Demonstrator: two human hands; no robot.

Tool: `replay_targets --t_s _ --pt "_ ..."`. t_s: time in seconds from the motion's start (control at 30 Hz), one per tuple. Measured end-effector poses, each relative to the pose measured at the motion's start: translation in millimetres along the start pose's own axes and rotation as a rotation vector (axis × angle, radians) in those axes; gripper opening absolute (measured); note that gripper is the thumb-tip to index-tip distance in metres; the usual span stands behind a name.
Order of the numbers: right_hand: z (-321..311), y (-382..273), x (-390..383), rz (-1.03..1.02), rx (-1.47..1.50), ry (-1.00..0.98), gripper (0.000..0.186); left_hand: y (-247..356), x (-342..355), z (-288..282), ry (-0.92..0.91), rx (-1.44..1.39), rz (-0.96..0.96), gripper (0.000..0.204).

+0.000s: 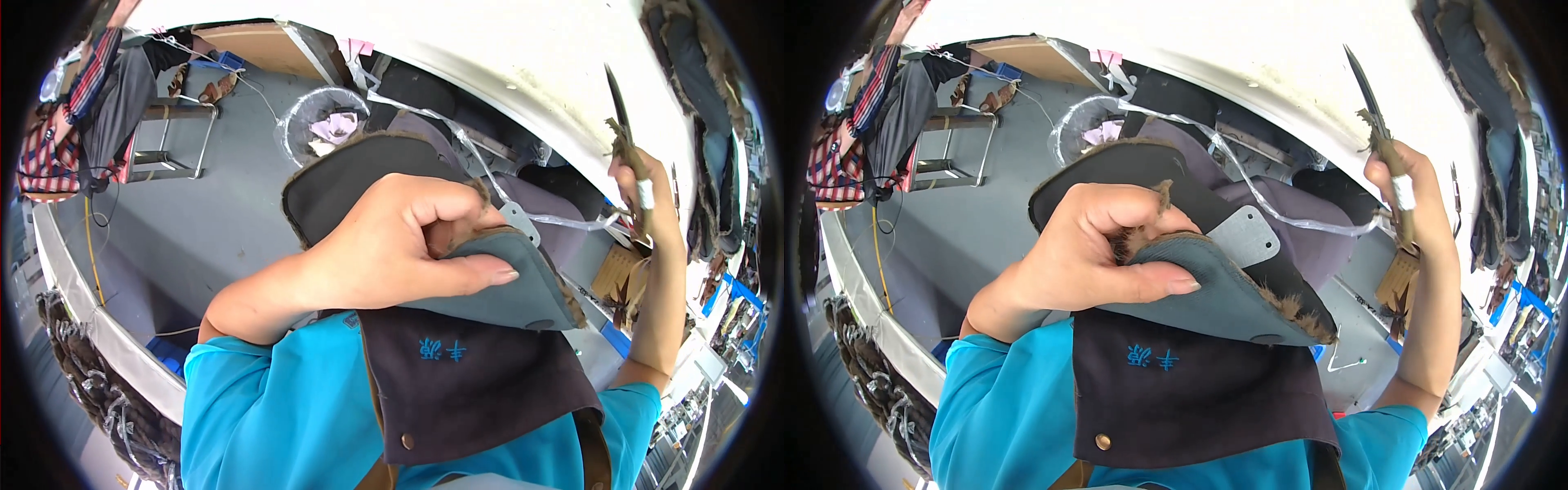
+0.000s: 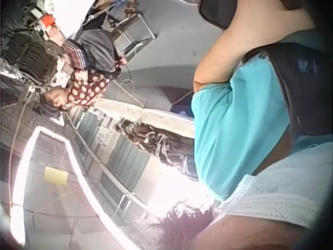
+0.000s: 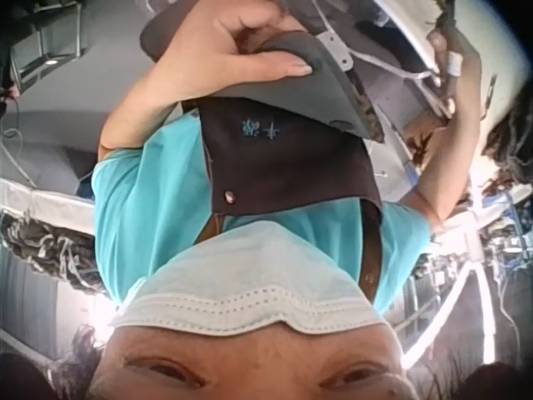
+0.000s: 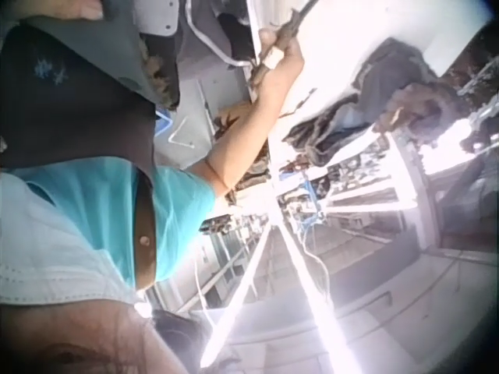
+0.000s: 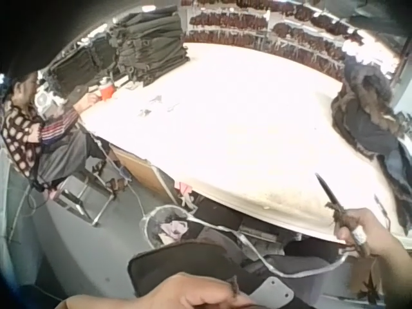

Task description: Trimming the edges of leather and fur pieces using a pair of scissors in a workshop.

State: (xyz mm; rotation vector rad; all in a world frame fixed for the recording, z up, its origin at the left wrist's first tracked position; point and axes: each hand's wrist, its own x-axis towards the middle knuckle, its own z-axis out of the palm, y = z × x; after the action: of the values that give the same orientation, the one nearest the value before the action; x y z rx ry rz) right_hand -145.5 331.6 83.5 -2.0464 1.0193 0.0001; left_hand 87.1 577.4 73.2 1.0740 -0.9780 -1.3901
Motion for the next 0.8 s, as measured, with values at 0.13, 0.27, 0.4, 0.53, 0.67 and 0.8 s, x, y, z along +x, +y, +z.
replay_targets --t_s 0.13,0.27,0.4,0.53,0.67,0.8 --pt "1 10 24 0.065 -0.317 0.248 0.048 10 -4 2 0.034 -0.003 -0.047 0.031" --pt "3 25 43 0.139 -0.436 0.356 0.056 16 -5 4 0.139 -0.102 -0.081 0.047" --pt "3 35 53 0.159 -0.519 0.421 0.063 5 -6 0 0.113 -0.002 0.06 0.045" --pt "6 33 52 0.134 -0.53 0.471 0.06 1 -7 2 0.11 -0.044 0.086 0.038" --pt "1 40 35 0.035 -0.283 0.337 0.056 4 -3 7 0.135 0.213 0.271 0.025" --pt "3 13 -12 -0.159 0.14 -0.058 0.057 4 -5 12 0.128 0.181 0.223 0.025"
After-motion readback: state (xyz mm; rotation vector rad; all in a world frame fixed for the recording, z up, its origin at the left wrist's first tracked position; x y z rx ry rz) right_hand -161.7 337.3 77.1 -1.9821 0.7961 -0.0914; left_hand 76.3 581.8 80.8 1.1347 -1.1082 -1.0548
